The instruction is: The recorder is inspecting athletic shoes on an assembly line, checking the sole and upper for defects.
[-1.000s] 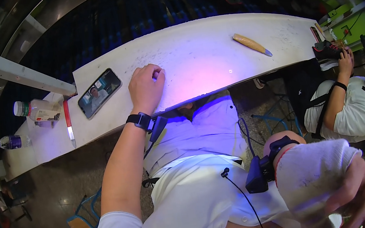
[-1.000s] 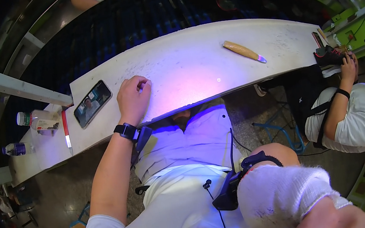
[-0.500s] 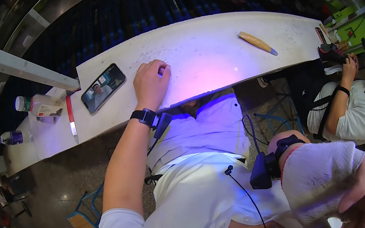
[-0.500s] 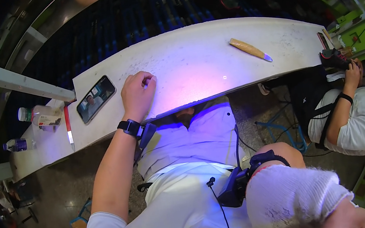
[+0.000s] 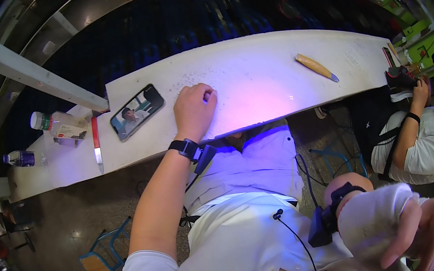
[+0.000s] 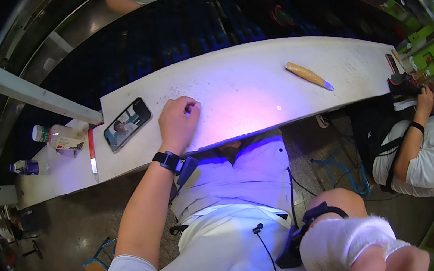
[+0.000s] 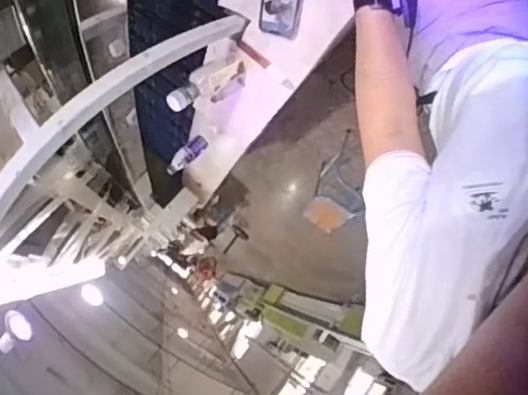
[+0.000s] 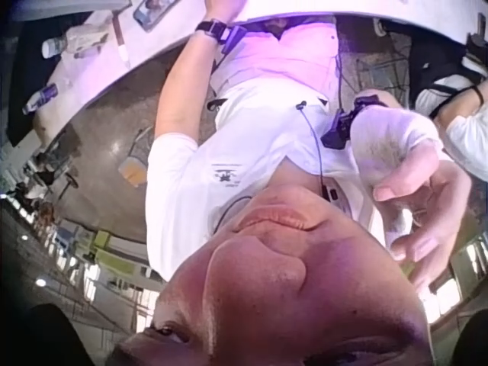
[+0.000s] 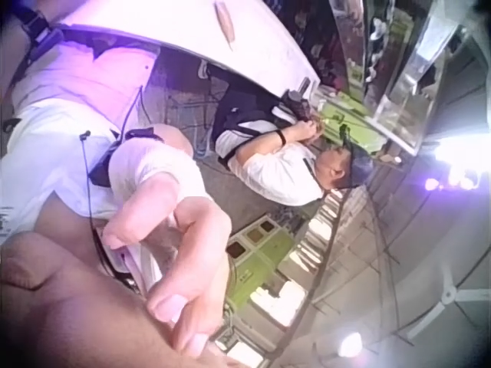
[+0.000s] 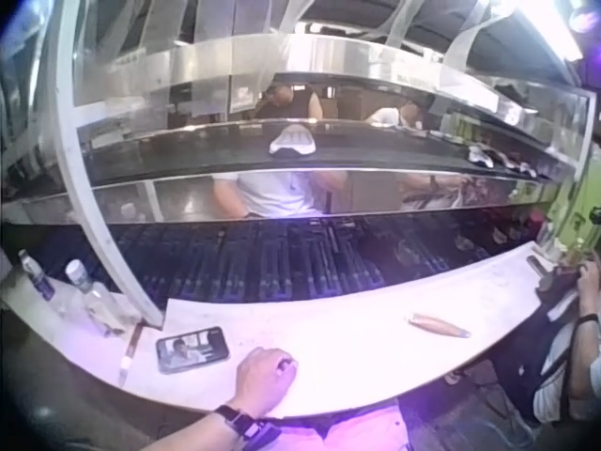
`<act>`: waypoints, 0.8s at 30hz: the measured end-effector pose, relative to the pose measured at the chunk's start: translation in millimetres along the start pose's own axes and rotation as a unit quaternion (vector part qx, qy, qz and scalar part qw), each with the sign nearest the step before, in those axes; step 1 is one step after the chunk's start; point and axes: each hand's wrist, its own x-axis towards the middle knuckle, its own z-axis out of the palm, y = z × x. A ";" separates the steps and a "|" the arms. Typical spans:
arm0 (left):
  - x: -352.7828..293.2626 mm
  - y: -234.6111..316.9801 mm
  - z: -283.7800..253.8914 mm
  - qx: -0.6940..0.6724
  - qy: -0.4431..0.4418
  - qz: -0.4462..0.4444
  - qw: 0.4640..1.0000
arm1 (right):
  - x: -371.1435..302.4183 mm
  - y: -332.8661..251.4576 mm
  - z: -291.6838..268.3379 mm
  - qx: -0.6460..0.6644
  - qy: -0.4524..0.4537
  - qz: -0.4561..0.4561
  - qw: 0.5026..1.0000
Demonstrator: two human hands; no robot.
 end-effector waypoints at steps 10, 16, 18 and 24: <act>-1.3 -0.9 -1.0 -0.022 -0.010 0.008 1.000 | 8.5 -2.5 -0.5 0.026 -0.102 0.156 0.982; -1.1 -0.9 -1.3 -0.026 -0.007 0.014 1.000 | 13.8 -2.0 8.0 0.067 -0.057 0.253 0.964; -1.4 -0.9 -1.9 -0.025 -0.010 0.011 1.000 | 13.6 -0.2 8.5 0.079 -0.067 0.278 0.955; -1.9 -1.1 -2.1 -0.021 -0.018 0.006 1.000 | 9.6 3.6 6.8 0.069 -0.084 0.214 0.971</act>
